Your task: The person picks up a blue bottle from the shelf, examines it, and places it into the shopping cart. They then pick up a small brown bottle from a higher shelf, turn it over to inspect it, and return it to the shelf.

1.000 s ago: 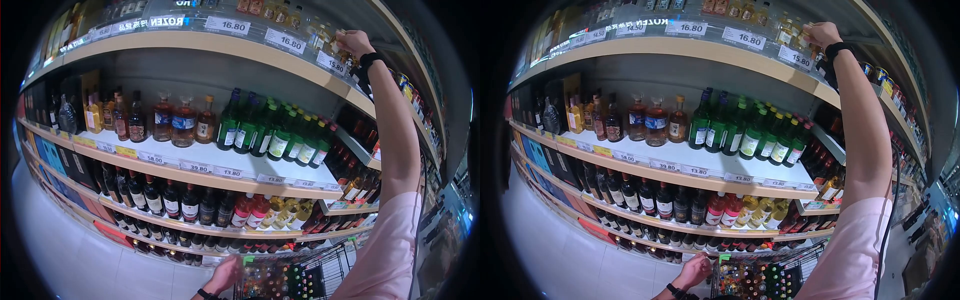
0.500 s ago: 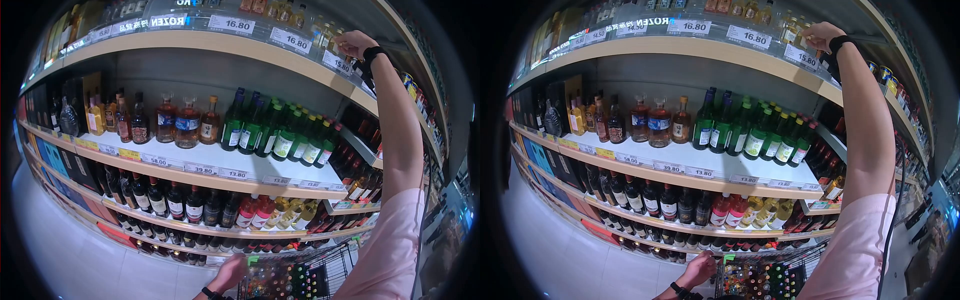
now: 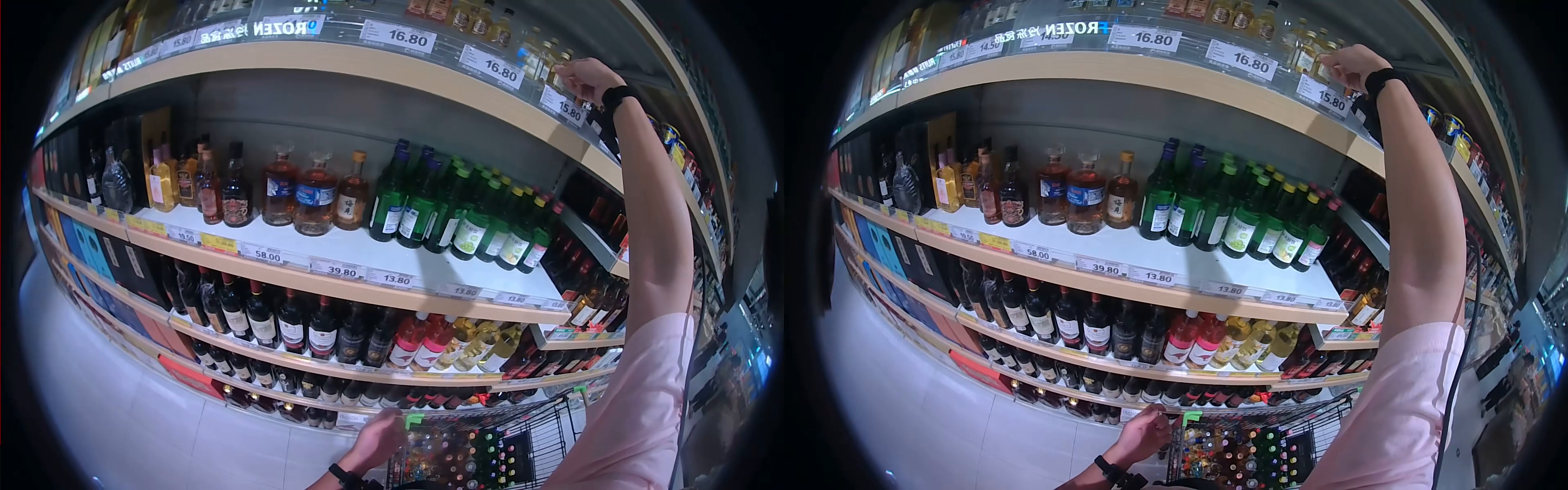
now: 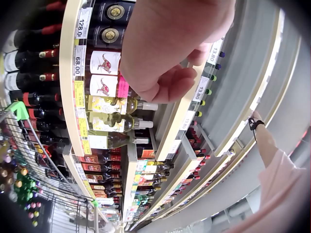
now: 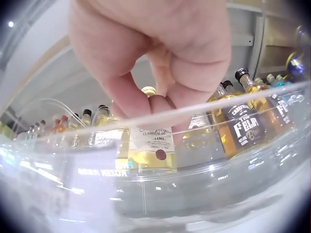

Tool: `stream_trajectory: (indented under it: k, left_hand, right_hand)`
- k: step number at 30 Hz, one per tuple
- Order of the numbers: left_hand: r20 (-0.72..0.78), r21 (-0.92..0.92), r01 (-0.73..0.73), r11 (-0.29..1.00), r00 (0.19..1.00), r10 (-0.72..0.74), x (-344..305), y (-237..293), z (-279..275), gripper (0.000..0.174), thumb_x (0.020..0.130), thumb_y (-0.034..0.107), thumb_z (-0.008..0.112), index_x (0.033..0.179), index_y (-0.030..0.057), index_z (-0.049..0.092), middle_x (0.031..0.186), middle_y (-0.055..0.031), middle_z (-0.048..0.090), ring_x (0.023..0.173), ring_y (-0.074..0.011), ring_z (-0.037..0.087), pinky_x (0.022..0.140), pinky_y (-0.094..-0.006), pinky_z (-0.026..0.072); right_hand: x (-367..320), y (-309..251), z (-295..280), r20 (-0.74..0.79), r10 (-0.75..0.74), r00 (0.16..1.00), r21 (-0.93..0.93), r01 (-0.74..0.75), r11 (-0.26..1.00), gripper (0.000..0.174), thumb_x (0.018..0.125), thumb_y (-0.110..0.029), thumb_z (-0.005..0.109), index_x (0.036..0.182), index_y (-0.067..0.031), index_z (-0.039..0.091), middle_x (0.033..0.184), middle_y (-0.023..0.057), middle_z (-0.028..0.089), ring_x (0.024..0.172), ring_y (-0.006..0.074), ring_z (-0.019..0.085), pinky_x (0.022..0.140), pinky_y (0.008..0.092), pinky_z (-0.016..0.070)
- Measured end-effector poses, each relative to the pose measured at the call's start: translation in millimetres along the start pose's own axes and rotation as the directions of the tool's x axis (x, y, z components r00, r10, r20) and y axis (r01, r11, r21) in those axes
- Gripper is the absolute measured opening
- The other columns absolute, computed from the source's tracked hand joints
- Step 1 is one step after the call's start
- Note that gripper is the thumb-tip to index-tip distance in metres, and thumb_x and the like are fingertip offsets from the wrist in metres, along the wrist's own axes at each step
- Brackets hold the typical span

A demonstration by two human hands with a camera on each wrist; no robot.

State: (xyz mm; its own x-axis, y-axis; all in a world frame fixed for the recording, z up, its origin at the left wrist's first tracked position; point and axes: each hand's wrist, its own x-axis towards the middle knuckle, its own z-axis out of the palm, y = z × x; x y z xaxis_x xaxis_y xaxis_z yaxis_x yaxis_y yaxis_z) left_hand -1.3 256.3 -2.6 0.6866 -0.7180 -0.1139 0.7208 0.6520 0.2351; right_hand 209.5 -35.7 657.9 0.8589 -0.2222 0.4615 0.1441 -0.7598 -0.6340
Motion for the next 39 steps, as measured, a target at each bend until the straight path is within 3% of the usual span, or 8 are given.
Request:
stream_trajectory:
  k: [6,15,21,24,27,30,34,39]
  left_hand:
    - [0.002,0.016,-0.014,1.0,1.0,0.014,-7.4,3.2,-0.7,0.015,0.097,0.021,0.052,0.108,0.0118,0.055,0.076,-0.0012,0.048,0.07,-0.0159,0.043,0.069,-0.0308,0.0348]
    - [-0.009,0.076,-0.006,0.997,1.0,0.006,-27.3,6.6,-11.8,0.029,0.097,0.021,0.051,0.122,0.0074,0.051,0.106,-0.0056,0.059,0.089,-0.0156,0.054,0.077,-0.0309,0.0428]
    - [0.175,-0.163,0.011,0.987,0.984,0.018,-33.0,3.9,-19.5,0.022,0.097,0.022,0.053,0.113,0.0077,0.053,0.1,-0.0058,0.059,0.085,-0.0157,0.053,0.075,-0.0295,0.042]
    - [0.061,-0.101,-0.063,0.993,0.996,0.069,-35.1,-3.9,-21.1,0.019,0.097,0.024,0.053,0.106,0.0081,0.054,0.088,-0.0043,0.056,0.08,-0.0158,0.051,0.073,-0.0293,0.0401]
    - [0.004,-0.079,-0.043,0.996,0.999,0.043,-39.6,-8.2,1.1,0.02,0.097,0.027,0.052,0.103,0.0086,0.055,0.079,-0.0028,0.05,0.074,-0.0163,0.047,0.071,-0.0299,0.0383]
    - [-0.047,-0.017,-0.053,0.998,0.998,0.052,-36.6,-17.5,17.6,0.03,0.101,0.036,0.044,0.105,0.0097,0.058,0.075,-0.0015,0.047,0.068,-0.0151,0.04,0.067,-0.0293,0.0349]
    - [-0.076,0.023,-0.041,0.999,0.996,0.042,-35.7,-33.3,42.7,0.033,0.102,0.038,0.042,0.093,0.0099,0.056,0.074,-0.0013,0.046,0.068,-0.015,0.04,0.067,-0.0299,0.0355]
    - [-0.109,0.132,0.029,0.991,0.994,-0.015,-28.2,-67.4,47.3,0.049,0.103,0.033,0.038,0.057,0.015,0.038,0.065,-0.0003,0.041,0.067,-0.0151,0.042,0.066,-0.0297,0.0362]
  right_hand:
    - [4.0,-1.3,1.6,-0.016,0.024,1.0,-0.132,-0.026,0.991,0.017,0.091,-0.018,0.067,0.082,-0.0053,0.061,0.06,-0.0019,0.052,0.047,0.0059,0.043,0.041,0.021,0.0335]
    - [21.6,11.9,-0.4,-0.032,-0.045,0.998,-0.296,0.034,0.955,0.028,0.087,-0.024,0.07,0.08,0.0024,0.064,0.061,0.008,0.059,0.044,0.0151,0.053,0.04,0.0284,0.0425]
    - [13.1,5.1,12.3,-0.114,-0.021,0.993,-0.286,-0.012,0.958,0.025,0.085,-0.017,0.07,0.074,0.0021,0.058,0.06,0.0057,0.053,0.047,0.0133,0.054,0.04,0.0275,0.0416]
    - [2.4,-1.9,3.2,-0.19,-0.062,0.98,-0.268,0.009,0.963,0.028,0.087,-0.021,0.069,0.077,0.0035,0.061,0.059,0.0064,0.053,0.046,0.0129,0.053,0.039,0.0271,0.0409]
    - [-23.5,-5.0,-15.5,-0.273,-0.262,0.926,-0.44,0.123,0.89,0.036,0.087,-0.032,0.065,0.087,0.0041,0.065,0.067,0.0086,0.064,0.051,0.0157,0.06,0.046,0.0294,0.0475]
    - [-70.8,7.0,-14.0,-0.455,-0.578,0.677,-0.32,0.482,0.816,0.037,0.094,-0.037,0.06,0.091,-0.0004,0.063,0.07,0.0029,0.058,0.052,0.0092,0.055,0.044,0.0237,0.0415]
    - [-167.2,47.3,-12.6,-0.19,-0.629,0.754,-0.042,0.634,0.772,0.037,0.098,-0.04,0.055,0.089,-0.0044,0.062,0.073,-0.0013,0.058,0.054,0.0037,0.053,0.046,0.018,0.0384]
    - [-311.2,192.3,46.5,0.037,-0.334,0.942,0.212,0.319,0.924,0.038,0.096,-0.031,0.059,0.074,-0.0003,0.059,0.062,0.0006,0.056,0.053,0.0069,0.053,0.049,0.0252,0.0423]
